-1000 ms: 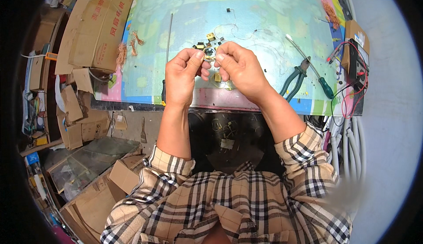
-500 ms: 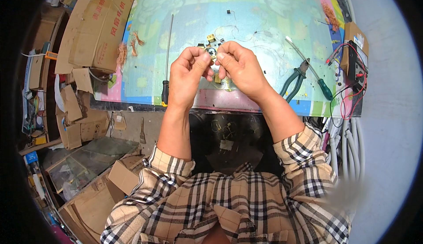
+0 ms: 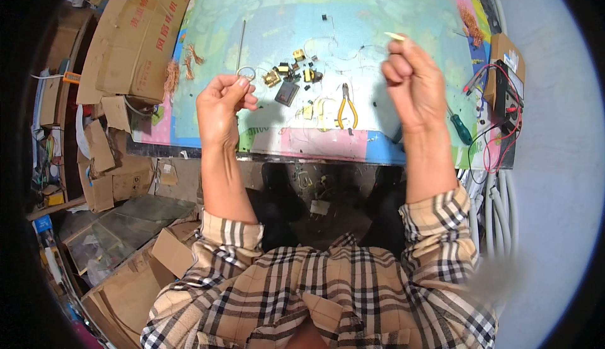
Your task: The person sits on the floor and assembles small electronic components by hand, connecting wires to connectors and arranging them on a low table. The person occasionally reaches down to retrieve additional parts from the floor.
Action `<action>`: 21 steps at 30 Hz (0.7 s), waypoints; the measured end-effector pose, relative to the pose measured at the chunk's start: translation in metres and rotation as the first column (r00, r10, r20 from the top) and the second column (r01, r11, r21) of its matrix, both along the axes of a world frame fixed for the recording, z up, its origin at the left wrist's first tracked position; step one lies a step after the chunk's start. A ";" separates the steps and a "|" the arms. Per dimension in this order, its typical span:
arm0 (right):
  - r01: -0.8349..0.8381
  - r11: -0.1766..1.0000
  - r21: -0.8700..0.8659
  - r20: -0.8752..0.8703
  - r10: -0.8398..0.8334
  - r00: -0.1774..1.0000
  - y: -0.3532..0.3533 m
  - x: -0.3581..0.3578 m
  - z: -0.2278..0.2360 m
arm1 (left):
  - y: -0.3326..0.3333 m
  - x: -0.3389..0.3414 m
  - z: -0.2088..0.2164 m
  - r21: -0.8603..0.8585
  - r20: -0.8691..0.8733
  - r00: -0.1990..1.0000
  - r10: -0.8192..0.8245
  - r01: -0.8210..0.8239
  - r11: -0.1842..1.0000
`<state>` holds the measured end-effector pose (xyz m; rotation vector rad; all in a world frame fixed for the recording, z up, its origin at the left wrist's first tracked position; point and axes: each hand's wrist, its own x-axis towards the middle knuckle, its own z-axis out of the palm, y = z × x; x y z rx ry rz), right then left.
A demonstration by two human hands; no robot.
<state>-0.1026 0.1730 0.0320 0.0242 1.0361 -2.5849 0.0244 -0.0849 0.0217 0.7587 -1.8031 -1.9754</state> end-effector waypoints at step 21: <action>-0.232 0.449 0.863 -0.371 0.874 0.313 -0.063 0.095 -0.020 | 0.030 -0.009 0.001 0.088 -0.064 0.976 -0.208 0.213 0.973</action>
